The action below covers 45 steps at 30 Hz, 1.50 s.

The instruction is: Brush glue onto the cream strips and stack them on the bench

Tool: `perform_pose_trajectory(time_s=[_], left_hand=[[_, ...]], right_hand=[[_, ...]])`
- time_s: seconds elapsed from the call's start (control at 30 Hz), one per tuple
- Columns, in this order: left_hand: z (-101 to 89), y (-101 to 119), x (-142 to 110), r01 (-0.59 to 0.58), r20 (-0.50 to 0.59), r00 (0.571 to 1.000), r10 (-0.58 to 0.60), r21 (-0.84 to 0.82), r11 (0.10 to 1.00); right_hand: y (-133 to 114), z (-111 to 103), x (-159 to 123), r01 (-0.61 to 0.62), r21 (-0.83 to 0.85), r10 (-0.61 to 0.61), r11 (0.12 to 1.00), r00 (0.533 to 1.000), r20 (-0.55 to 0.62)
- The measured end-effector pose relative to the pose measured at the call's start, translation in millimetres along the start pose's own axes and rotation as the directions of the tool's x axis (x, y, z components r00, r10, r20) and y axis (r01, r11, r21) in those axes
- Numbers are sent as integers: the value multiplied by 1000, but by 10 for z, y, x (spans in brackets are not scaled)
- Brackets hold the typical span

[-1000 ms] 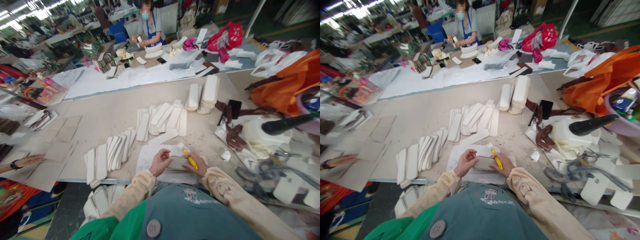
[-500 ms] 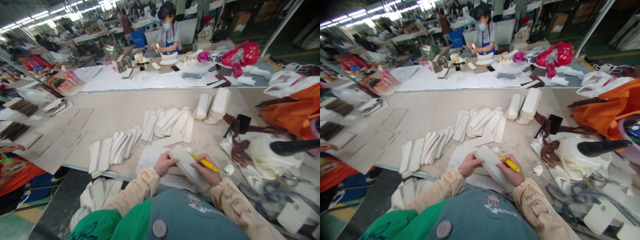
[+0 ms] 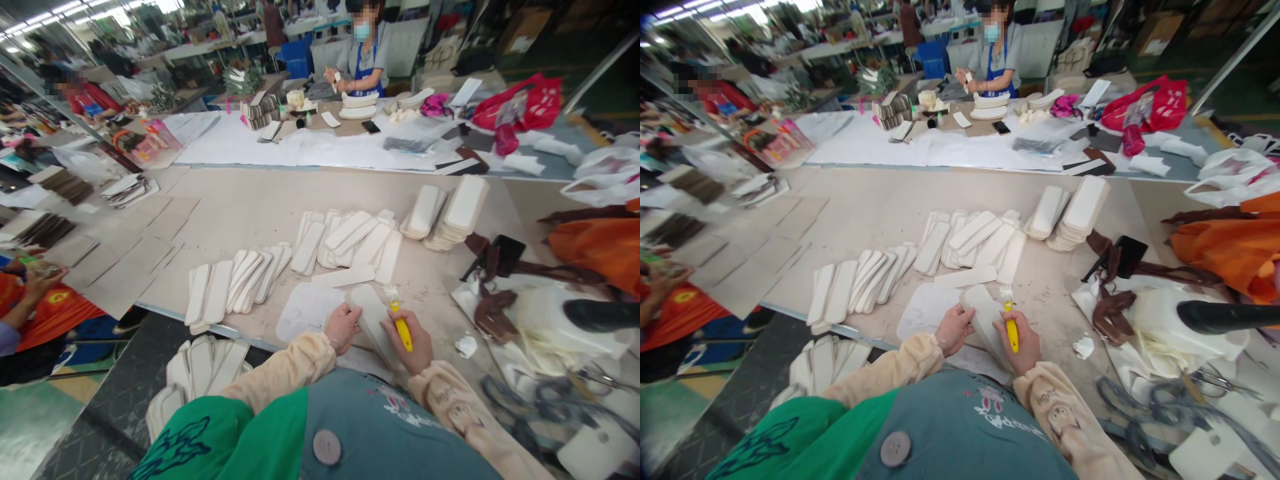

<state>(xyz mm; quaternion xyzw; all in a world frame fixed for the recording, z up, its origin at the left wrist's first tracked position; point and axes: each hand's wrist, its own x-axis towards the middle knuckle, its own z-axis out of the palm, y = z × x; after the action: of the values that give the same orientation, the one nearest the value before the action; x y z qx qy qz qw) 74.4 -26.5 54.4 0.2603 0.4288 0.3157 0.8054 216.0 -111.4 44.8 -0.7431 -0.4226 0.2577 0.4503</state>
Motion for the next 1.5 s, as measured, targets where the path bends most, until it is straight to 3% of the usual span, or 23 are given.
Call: perform_pose_trajectory(time_s=[0.1, 0.27, 0.43, 0.53, 0.6, 0.7, 0.8, 0.9, 0.97, 1.03, 1.13, 1.23, 1.5], left_hand=[[8, -27, 27, 3, 1, 1000, -3, -32, 999], [-13, -117, 99, -14, -102, 995, -1, -146, 989], [-112, -229, 191, -51, -156, 988, 20, -195, 979], [-281, -284, 261, 2, -209, 978, -15, -63, 998], [-422, -308, 290, 89, -310, 949, -50, 115, 989], [-570, -293, 279, 110, -411, 908, 89, 436, 893], [-525, -196, 214, -66, -222, 948, 227, 560, 826], [-292, -47, 153, -186, 39, 982, 186, 395, 899], [-110, 47, 132, -177, 110, 982, 155, 230, 957], [37, 116, 120, -138, 106, 986, 128, 96, 986], [146, 158, 110, -111, 44, 993, 110, 23, 994], [157, 145, 109, -111, -5, 994, 111, 22, 994], [143, 157, 87, -118, -16, 993, 118, -45, 992]], right_hand=[[-26, 30, 1, 20, -24, -20, 1000, 1000, 0], [43, 102, 24, 18, 18, -17, 1000, 998, -67], [136, 158, 70, -137, 166, 149, 977, 987, -65], [172, 122, 132, -186, 305, 210, 934, 977, -46], [174, 70, 180, -189, 372, 222, 909, 974, -47], [130, -4, 232, -191, 419, 224, 887, 974, -30], [36, -28, 245, -199, 459, 212, 866, 977, 24], [-68, 0, 231, -218, 512, 208, 831, 975, 77], [-127, 26, 224, -220, 532, 196, 818, 975, 101], [-175, 43, 224, -217, 530, 192, 820, 976, 103], [-236, 46, 234, -210, 495, 196, 843, 977, 79], [-290, 35, 243, -196, 477, 181, 857, 980, 77], [-348, 61, 233, -182, 499, 146, 848, 983, 111]])
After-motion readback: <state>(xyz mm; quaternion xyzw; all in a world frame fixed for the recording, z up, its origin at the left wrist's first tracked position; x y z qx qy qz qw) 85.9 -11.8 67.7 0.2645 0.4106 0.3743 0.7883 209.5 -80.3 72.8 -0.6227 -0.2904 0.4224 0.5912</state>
